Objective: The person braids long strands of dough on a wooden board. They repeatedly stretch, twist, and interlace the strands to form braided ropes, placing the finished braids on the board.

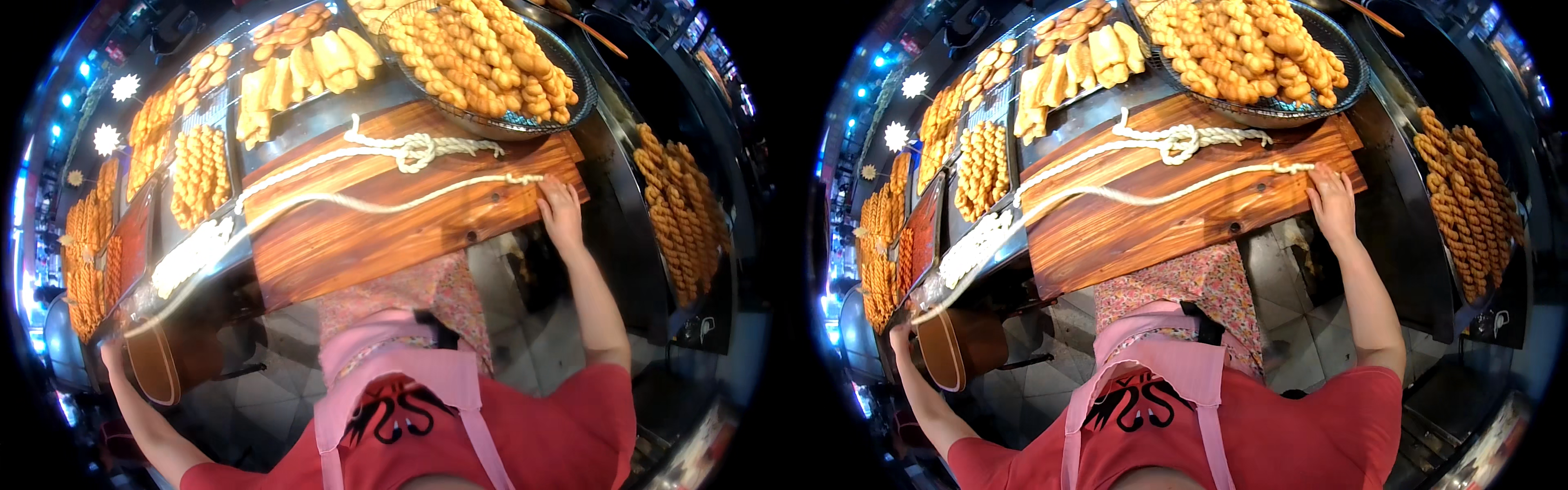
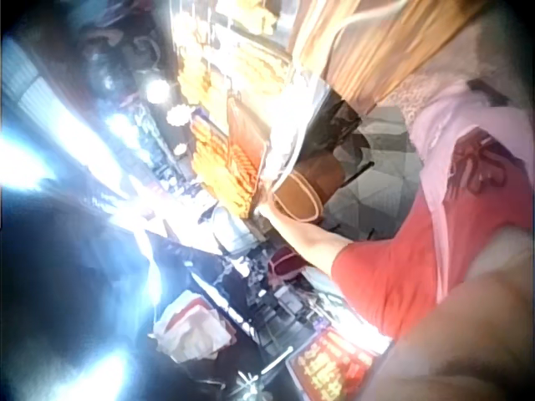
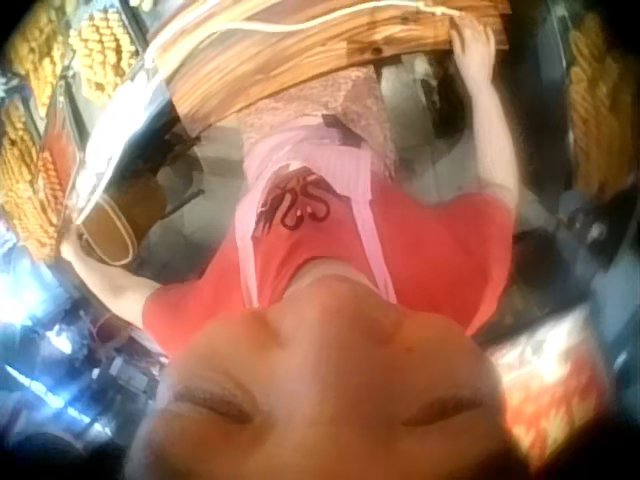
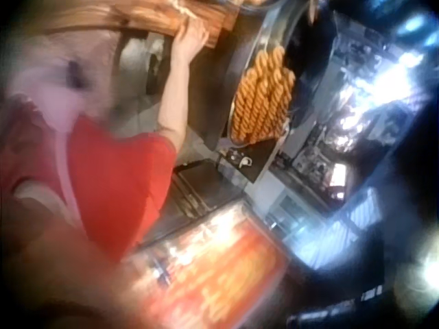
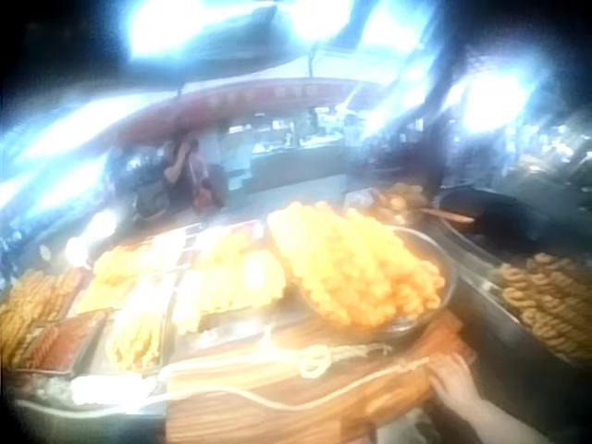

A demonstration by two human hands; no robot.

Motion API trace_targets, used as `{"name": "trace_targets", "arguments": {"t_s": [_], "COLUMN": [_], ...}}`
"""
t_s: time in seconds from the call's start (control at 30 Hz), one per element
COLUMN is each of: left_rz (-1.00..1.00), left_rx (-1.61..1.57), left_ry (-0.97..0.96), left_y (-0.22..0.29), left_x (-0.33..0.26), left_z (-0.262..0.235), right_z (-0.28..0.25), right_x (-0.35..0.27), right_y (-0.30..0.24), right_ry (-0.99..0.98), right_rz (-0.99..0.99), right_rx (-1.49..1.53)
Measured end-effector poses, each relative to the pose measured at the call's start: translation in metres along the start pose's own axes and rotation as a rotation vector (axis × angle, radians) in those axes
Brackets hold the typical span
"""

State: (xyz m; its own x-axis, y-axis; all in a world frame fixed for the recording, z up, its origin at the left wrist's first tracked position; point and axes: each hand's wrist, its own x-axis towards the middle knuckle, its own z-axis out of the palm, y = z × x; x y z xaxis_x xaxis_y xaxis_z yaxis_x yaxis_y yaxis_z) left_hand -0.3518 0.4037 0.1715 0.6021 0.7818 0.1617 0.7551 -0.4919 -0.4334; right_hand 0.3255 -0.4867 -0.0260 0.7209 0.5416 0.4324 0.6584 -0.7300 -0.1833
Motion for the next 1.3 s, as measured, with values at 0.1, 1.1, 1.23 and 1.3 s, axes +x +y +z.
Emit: {"name": "trace_targets", "arguments": {"t_s": [0.1,1.1,1.23,1.3], "left_rz": [0.300,0.470,0.888,0.900], "left_rx": [0.345,-0.978,-0.940,-0.949], "left_ry": [0.110,-0.174,-0.195,-0.254], "left_y": [0.068,0.401,0.430,0.438], "left_x": [0.018,-0.074,-0.097,-0.108], "left_z": [0.013,-0.214,-0.164,-0.145], "right_z": [-0.028,-0.214,-0.104,-0.036], "right_x": [0.011,0.171,0.132,0.116], "right_y": [0.013,-0.146,-0.324,-0.381], "right_ry": [-0.214,0.152,-0.299,-0.233], "right_rz": [0.141,0.193,-0.270,-0.615], "right_rx": [-0.030,0.705,1.014,1.010]}}
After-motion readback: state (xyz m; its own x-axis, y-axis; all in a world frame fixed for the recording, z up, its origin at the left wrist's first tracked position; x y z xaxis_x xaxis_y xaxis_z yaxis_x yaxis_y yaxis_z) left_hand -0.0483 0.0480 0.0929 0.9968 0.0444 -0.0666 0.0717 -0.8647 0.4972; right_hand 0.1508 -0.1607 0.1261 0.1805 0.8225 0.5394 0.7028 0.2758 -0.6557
